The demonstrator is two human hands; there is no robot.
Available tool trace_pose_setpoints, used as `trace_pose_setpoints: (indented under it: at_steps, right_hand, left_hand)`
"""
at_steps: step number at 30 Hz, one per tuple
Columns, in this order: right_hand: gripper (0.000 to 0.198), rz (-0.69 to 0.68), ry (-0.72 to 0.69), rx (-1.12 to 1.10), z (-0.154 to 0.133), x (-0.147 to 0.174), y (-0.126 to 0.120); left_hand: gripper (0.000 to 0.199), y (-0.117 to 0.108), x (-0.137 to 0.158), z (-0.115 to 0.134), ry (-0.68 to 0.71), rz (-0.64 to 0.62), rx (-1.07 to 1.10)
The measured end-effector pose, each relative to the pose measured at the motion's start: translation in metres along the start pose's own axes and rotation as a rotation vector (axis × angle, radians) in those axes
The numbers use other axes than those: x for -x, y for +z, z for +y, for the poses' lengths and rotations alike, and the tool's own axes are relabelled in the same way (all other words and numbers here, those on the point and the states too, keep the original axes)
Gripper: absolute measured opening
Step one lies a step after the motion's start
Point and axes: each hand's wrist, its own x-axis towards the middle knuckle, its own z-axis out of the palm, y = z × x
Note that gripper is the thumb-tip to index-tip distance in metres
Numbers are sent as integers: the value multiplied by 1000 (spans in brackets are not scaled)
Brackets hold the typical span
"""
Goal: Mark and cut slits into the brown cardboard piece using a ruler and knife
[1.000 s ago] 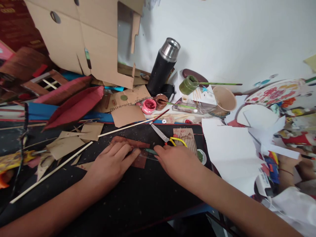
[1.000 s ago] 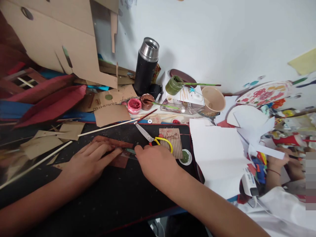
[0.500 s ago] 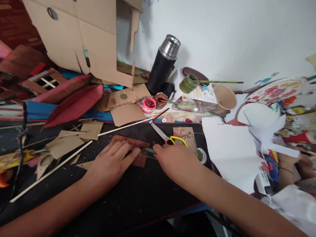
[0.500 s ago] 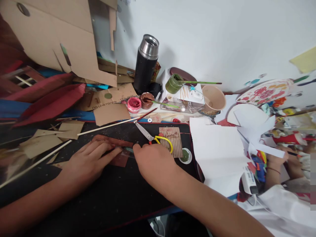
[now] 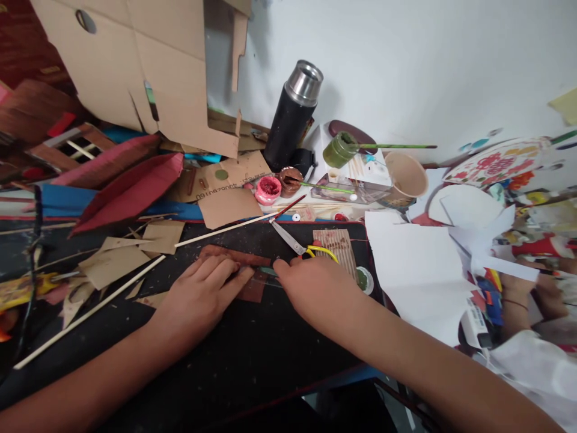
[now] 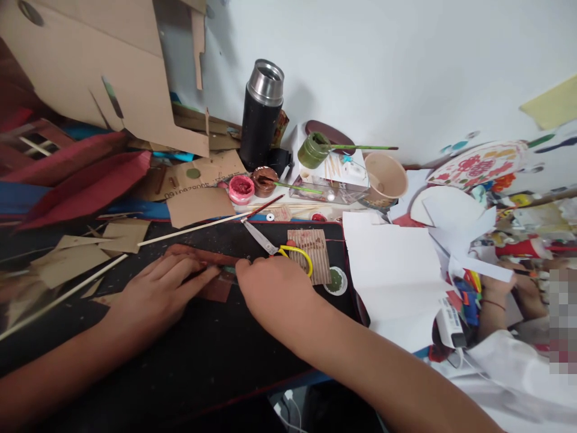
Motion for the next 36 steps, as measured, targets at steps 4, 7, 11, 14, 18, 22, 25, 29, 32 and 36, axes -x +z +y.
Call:
trace_pose_setpoints:
  at_steps: [4,7,11,14,18,22,25,29,32,36]
  right_hand:
    - [19,33,37,-9,4,2,8]
    - [20,9,39,3,2,1,4]
    - [24,-25,4,13,-2,1,-3]
    - [25,-1,23,1,1,3,2]
    - [23,15,70,-4,1,5,7]
    - [25,-4,45,0,-6,3,-3]
    - [25,-2,49,-5,-6,4,-5]
    - [22,-18,86,-3,0,9,0]
    - [23,-36,86,-9,2,8,0]
    - [26,-51,83,-8,1,6,-4]
  left_hand:
    - [39,0,1,-1,-1,-4,4]
    - [40,0,1,-1,1,-18,9]
    - [42,1,2,0,-20,-15,21]
    - [41,2,3,0,-35,-15,41]
    - [40,2,4,0,-25,-37,31]
    - [41,3,4,0,-25,-36,22]
    - [42,2,4,-1,-50,-43,65]
    - [41,2,5,-1,-62,-58,101]
    - [41,2,5,-1,-63,-63,95]
    - [41,2,4,0,-46,-79,71]
